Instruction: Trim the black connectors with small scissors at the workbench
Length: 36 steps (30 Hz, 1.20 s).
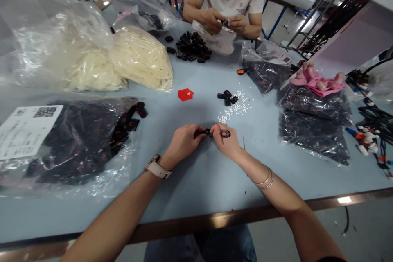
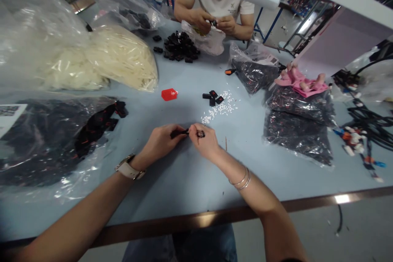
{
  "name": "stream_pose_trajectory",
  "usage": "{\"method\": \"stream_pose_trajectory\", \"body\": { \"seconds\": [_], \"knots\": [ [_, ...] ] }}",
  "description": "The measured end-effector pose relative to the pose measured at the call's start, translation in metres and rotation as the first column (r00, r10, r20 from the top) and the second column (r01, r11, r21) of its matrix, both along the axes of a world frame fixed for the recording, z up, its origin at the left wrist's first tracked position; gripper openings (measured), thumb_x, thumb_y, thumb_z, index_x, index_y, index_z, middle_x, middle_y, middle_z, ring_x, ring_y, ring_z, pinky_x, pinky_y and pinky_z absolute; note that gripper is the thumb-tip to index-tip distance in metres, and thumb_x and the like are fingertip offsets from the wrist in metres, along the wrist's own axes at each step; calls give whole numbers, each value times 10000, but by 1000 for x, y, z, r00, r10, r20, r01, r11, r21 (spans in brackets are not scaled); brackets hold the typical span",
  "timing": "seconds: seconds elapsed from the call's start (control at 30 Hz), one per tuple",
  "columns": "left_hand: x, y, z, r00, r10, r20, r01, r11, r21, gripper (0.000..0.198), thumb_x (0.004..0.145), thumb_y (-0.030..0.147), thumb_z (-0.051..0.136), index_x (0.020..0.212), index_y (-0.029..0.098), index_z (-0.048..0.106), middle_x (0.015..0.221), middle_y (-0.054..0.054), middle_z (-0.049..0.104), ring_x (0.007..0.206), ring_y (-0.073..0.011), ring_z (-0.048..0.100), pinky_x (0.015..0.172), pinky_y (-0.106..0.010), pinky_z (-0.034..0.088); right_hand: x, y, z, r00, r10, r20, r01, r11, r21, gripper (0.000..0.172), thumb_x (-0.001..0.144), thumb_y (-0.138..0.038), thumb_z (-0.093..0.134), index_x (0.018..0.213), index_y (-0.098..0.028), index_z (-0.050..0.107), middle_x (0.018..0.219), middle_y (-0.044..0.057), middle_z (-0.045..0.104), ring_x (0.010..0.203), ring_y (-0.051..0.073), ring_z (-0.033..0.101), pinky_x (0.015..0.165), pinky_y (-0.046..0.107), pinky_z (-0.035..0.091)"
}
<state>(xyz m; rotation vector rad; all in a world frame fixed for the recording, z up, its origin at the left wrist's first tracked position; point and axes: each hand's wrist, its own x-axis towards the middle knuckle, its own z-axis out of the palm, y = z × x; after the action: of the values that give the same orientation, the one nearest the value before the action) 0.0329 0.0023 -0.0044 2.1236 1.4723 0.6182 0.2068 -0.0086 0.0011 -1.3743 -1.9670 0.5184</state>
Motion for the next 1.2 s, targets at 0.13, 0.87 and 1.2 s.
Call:
{"method": "stream_pose_trajectory", "body": {
  "seconds": [0.13, 0.87, 1.2],
  "knots": [
    [0, 0, 1, 1000, 4, -8, -4, 1000, 5, 107, 823, 250, 592, 866, 194, 672, 832, -51, 729, 752, -208, 661, 691, -303, 487, -2, 0, 0, 1000, -14, 19, 14, 1000, -16, 414, 960, -395, 298, 710, -215, 573, 643, 12, 604, 601, 128, 552, 623, 240, 423],
    [0, -2, 1, 1000, -11, -1, 11, 1000, 10, 64, 822, 215, 604, 854, 187, 651, 794, -44, 707, 700, -189, 635, 659, -290, 460, 4, -4, -11, 979, -76, -190, 70, 997, -37, 409, 958, -404, 292, 775, -203, 598, 616, 6, 584, 546, 125, 560, 547, 234, 428],
    [2, -1, 1, 1000, 3, -24, -4, 1000, -29, 112, 832, 237, 586, 875, 172, 665, 831, -65, 716, 750, -223, 651, 695, -321, 469, 3, -2, -1, 995, -58, -83, 54, 997, -48, 401, 945, -384, 278, 755, -206, 584, 635, 1, 592, 587, 121, 571, 624, 224, 431]
  ]
}}
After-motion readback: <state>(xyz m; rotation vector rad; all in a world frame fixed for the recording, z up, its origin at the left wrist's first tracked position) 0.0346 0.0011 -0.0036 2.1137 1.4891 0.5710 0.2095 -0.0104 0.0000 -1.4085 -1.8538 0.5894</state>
